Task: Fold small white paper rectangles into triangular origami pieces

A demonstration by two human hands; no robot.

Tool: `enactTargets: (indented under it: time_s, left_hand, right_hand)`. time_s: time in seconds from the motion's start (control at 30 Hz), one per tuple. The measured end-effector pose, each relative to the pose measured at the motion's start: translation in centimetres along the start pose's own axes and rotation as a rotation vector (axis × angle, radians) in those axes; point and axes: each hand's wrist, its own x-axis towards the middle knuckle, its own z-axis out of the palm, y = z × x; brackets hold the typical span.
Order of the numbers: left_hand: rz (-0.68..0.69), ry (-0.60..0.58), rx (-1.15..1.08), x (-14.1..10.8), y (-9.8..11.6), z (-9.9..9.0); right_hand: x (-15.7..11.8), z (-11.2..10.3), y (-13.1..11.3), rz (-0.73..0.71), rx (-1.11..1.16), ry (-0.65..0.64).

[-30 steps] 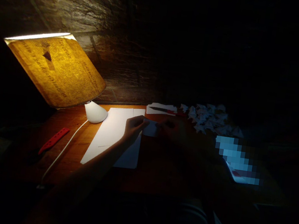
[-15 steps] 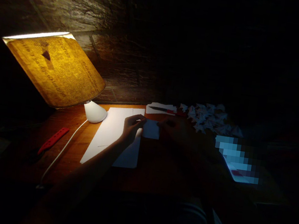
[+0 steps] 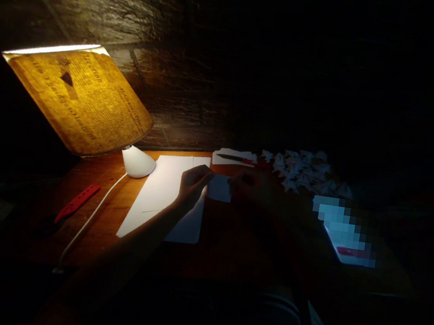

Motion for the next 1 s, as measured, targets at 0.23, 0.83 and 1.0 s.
enactTargets:
  time_s: [0.23,0.83,1.0]
  left_hand:
    - [-0.005,-0.047,0.041,-0.4,0.9,0.0]
    - [-0.037,-0.031,0.075,0.0,-0.3,-0.4]
    - [-0.032,-0.046,0.070,0.0,0.0,-0.2]
  right_hand:
    - [-0.1,0.3,0.4,-0.027,-0.002,-0.020]
    - [0.2,0.0,0.6,-0.020,-0.033,0.010]
    - [0.2,0.0,0.7,-0.028,-0.039,-0.005]
